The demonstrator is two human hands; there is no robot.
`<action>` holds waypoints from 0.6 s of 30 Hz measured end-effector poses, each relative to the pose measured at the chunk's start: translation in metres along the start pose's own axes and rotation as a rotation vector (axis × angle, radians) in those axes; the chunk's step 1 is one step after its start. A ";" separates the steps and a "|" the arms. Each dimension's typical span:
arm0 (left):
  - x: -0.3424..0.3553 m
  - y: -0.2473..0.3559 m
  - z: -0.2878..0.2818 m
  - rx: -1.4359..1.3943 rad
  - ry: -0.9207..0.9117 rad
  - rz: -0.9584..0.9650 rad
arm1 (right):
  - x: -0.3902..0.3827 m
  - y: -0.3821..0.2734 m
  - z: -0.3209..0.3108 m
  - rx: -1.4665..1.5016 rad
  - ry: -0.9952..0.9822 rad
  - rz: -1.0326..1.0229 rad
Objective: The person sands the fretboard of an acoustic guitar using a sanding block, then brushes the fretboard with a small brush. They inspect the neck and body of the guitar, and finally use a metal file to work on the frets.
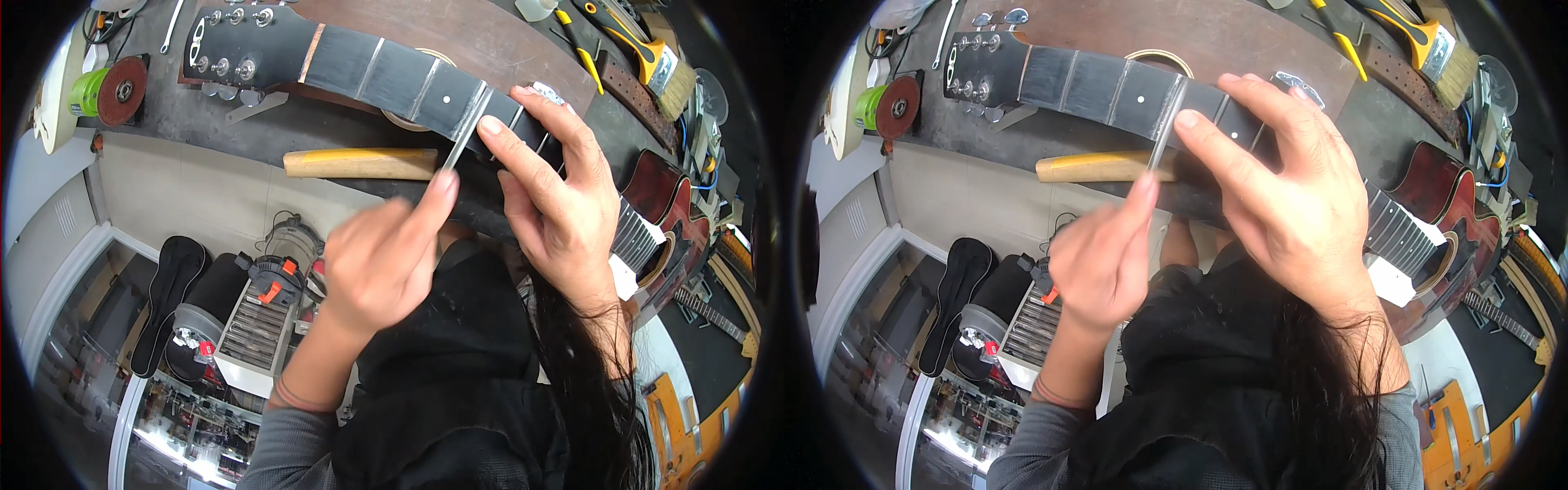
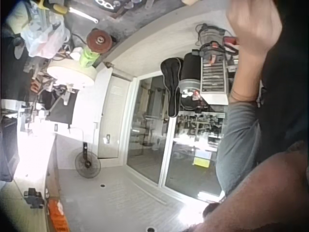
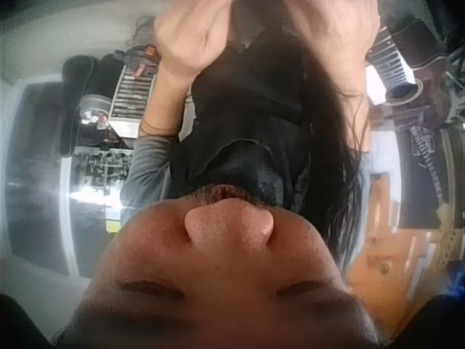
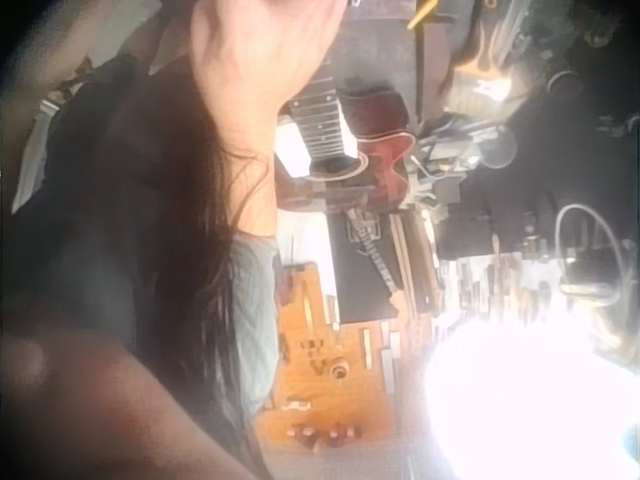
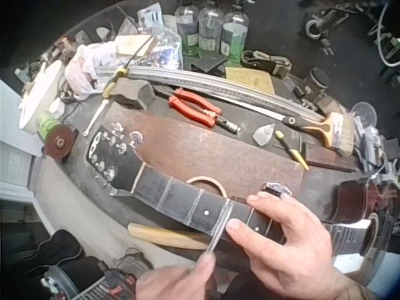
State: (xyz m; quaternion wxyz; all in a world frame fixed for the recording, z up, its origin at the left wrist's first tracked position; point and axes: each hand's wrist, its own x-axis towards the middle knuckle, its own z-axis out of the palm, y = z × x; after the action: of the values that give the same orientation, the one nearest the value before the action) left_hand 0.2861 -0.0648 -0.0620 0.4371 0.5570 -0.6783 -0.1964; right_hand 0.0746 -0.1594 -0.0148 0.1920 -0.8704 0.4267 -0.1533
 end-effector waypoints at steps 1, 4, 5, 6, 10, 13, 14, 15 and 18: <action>0.015 -0.004 0.007 -0.018 0.015 0.017 | 0.001 -0.001 -0.002 -0.009 -0.003 -0.001; 0.029 -0.009 0.018 -0.074 0.031 0.012 | 0.000 -0.002 -0.001 -0.006 0.004 0.003; 0.013 -0.007 0.012 -0.029 0.001 -0.003 | 0.001 0.000 0.000 0.002 0.005 -0.001; 0.003 0.002 -0.002 -0.011 -0.042 -0.044 | 0.002 0.001 -0.001 0.005 0.004 0.002; -0.017 0.008 -0.012 -0.026 -0.044 -0.071 | 0.000 -0.002 -0.004 -0.013 -0.003 0.018; 0.026 -0.007 0.013 -0.071 0.016 -0.002 | 0.002 -0.001 -0.001 0.009 0.003 -0.005; 0.022 -0.005 0.011 -0.055 0.009 0.000 | 0.002 0.001 0.000 0.014 0.005 -0.005; 0.017 -0.004 0.009 -0.042 0.006 -0.001 | 0.002 0.002 0.000 0.016 0.002 -0.007; -0.022 0.007 -0.012 0.036 -0.042 -0.023 | -0.001 0.000 -0.001 0.006 -0.002 0.015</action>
State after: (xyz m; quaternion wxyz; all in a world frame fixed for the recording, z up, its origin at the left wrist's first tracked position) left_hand 0.2918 -0.0399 -0.0583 0.4105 0.5682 -0.6844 -0.2008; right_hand 0.0735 -0.1584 -0.0142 0.1963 -0.8667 0.4324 -0.1525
